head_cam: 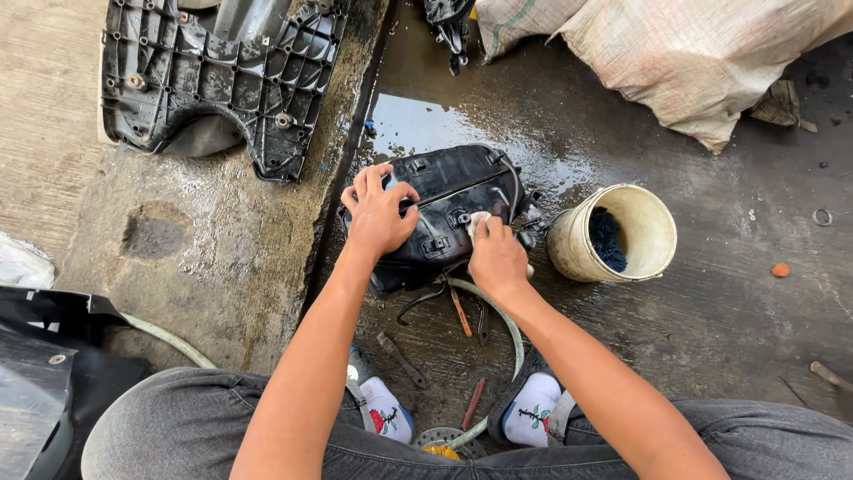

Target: Cleaning a motorcycle fuel tank with a cloth and soapy water

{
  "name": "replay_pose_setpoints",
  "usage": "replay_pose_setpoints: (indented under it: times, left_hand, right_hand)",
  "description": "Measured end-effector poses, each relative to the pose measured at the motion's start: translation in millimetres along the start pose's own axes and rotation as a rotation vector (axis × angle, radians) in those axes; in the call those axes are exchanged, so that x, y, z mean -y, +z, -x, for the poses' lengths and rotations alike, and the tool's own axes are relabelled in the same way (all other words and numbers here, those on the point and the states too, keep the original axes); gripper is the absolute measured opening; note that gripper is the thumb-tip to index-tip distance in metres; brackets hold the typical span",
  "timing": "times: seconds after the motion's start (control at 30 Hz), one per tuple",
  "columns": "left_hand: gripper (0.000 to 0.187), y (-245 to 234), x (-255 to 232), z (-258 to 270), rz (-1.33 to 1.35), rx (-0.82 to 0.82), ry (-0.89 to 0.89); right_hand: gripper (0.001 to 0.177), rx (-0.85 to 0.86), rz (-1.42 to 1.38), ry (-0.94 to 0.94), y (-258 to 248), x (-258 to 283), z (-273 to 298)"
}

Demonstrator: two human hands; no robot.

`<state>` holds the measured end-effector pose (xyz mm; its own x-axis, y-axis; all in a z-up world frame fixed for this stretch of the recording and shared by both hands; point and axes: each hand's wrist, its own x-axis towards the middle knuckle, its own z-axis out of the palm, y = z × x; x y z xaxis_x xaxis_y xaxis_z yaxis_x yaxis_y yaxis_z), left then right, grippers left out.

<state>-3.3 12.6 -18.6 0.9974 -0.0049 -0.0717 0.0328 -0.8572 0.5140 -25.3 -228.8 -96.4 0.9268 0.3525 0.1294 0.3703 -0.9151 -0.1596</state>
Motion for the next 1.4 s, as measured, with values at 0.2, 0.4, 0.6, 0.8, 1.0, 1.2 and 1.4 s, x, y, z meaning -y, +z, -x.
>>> replay_pose_setpoints:
  times: [0.2, 0.4, 0.6, 0.8, 1.0, 1.2, 1.4]
  left_hand:
    - [0.017, -1, 0, 0, 0.001, 0.011, -0.002]
    - [0.020, -6, -4, 1, -0.011, 0.016, -0.010]
    - [0.021, -5, -5, 2, -0.018, 0.026, -0.023]
    - [0.020, -5, -4, -2, -0.012, 0.024, -0.023]
    - [0.019, -6, -6, 0, -0.002, 0.040, -0.039]
    - [0.019, -6, -6, 1, 0.007, 0.035, -0.036]
    - [0.018, -2, -4, 0, 0.014, 0.023, -0.031]
  right_hand:
    - [0.027, 0.481, -0.276, -0.163, -66, -37, -37]
    - [0.032, 0.394, -0.386, -0.290, -123, -15, -85]
    - [0.024, 0.367, -0.346, -0.507, -72, -13, -105]
    - [0.030, 0.492, -0.328, -0.266, -63, -33, -109]
    - [0.030, 0.445, -0.243, -0.131, -44, -65, -109]
    - [0.035, 0.411, -0.110, 0.106, -25, -103, -102]
    - [0.033, 0.425, -0.089, 0.279, -2, -105, -107]
